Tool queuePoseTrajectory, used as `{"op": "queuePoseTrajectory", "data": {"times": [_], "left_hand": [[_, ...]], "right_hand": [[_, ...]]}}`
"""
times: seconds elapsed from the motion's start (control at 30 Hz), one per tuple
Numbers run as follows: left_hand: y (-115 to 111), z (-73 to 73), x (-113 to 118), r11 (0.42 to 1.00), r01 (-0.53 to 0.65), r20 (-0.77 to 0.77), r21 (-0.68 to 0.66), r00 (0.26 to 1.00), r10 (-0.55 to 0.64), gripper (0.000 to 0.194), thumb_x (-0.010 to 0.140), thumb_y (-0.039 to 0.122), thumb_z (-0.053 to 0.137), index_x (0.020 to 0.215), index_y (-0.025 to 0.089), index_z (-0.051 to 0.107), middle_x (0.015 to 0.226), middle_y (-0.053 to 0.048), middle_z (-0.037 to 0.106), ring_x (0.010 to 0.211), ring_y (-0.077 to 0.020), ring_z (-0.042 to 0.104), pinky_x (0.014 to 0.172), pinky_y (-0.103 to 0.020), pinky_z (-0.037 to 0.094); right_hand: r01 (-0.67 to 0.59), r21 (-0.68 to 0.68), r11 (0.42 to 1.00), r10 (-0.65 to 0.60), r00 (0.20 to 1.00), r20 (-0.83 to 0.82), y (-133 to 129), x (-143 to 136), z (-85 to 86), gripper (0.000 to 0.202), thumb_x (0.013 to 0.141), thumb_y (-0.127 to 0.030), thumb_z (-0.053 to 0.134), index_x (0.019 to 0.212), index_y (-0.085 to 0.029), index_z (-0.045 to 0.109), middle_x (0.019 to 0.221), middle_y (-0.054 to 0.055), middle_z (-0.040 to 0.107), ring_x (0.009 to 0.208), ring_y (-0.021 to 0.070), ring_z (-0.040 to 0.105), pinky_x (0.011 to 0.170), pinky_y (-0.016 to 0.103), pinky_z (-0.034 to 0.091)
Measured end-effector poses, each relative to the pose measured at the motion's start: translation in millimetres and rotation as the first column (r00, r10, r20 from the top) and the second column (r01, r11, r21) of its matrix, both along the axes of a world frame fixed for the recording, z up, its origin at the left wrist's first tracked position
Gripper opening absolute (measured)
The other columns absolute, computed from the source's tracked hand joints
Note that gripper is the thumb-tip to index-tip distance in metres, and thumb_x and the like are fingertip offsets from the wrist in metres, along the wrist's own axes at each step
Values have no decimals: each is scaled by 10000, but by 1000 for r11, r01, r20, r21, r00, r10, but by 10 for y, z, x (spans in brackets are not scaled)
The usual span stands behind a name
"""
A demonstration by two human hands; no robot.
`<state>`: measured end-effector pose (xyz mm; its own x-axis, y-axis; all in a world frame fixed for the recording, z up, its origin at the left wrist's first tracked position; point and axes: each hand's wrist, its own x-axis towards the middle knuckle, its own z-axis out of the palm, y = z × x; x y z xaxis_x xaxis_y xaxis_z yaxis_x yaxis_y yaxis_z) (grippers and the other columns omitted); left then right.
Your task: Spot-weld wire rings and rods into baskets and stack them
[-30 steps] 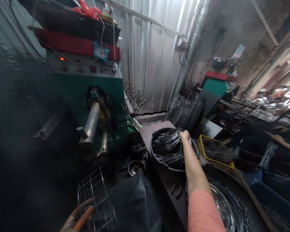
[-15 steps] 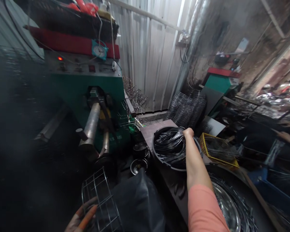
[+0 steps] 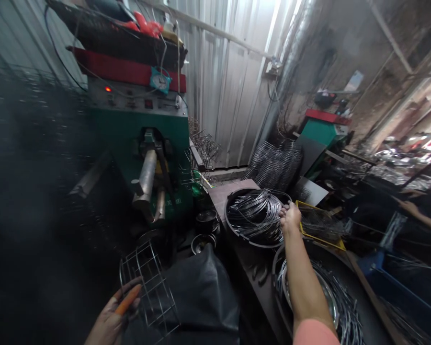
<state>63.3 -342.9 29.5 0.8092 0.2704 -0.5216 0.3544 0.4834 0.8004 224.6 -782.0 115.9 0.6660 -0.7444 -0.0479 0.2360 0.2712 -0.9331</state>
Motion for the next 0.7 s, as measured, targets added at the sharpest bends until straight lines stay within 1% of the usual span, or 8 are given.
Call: {"op": "queuePoseTrajectory", "data": {"times": [0.1, 0.23, 0.33, 0.4, 0.5, 0.6, 0.67, 0.7], "left_hand": [[87, -60, 29, 999, -19, 54, -30, 998, 20, 532, 338, 218, 759, 858, 184, 648, 767, 14, 634, 583, -97, 528, 513, -188, 428], [157, -118, 101, 1000, 9, 111, -29, 994, -6, 475, 374, 182, 692, 846, 175, 644, 775, 3, 624, 583, -100, 530, 478, -184, 398], [144, -117, 181, 999, 39, 165, -7, 986, -37, 448, 426, 209, 686, 869, 160, 648, 734, 4, 597, 550, -80, 496, 438, -163, 336], [130, -90, 234, 999, 42, 200, -16, 979, -38, 438, 448, 276, 714, 861, 142, 651, 702, 7, 567, 518, -64, 455, 410, -156, 284], [154, -15, 299, 997, 36, 180, -65, 983, -23, 466, 529, 467, 705, 824, 109, 653, 677, 2, 523, 500, -54, 417, 394, -157, 243], [240, 47, 329, 987, 46, 141, -151, 990, -25, 542, 661, 607, 572, 826, 98, 653, 688, -19, 517, 511, -67, 431, 399, -169, 267], [299, 57, 322, 975, 60, 145, -212, 989, -30, 579, 733, 634, 472, 847, 95, 650, 691, -29, 519, 520, -79, 443, 402, -177, 284], [320, 53, 311, 969, 67, 151, -238, 988, -32, 596, 760, 638, 427, 860, 95, 649, 689, -32, 518, 526, -84, 450, 405, -181, 293]], "right_hand": [[-86, -47, 995, 89, 992, 84, 164, -477, 189, 215, 751, -319, 606, 730, -196, 430, 455, -123, 302, 312, 24, 227, 285, 110, 186], [-181, -268, 946, 211, 973, 89, 458, -1037, 450, 249, 699, -353, 675, 853, -209, 542, 466, -113, 307, 325, 32, 221, 291, 119, 176], [-246, -423, 872, 290, 956, 43, 659, -1237, 516, 251, 740, -372, 647, 928, -219, 585, 483, -95, 305, 350, 47, 243, 309, 138, 195], [-343, -478, 808, 390, 921, -1, 782, -1244, 463, 273, 753, -386, 639, 967, -223, 597, 498, -84, 309, 368, 57, 261, 323, 157, 219], [-559, -475, 679, 580, 806, -119, 1017, -1130, 275, 309, 743, -414, 649, 978, -219, 607, 513, -70, 330, 394, 66, 285, 346, 176, 243], [-786, -411, 462, 745, 596, -300, 1360, -991, 41, 343, 743, -463, 633, 966, -203, 618, 522, -59, 346, 414, 71, 298, 366, 184, 245], [-876, -368, 312, 796, 452, -402, 1605, -929, -108, 381, 735, -497, 625, 962, -190, 624, 534, -50, 363, 429, 75, 309, 378, 188, 248], [-901, -354, 252, 808, 397, -436, 1713, -906, -177, 398, 732, -509, 622, 961, -184, 626, 541, -47, 370, 437, 77, 316, 384, 190, 252]]}}
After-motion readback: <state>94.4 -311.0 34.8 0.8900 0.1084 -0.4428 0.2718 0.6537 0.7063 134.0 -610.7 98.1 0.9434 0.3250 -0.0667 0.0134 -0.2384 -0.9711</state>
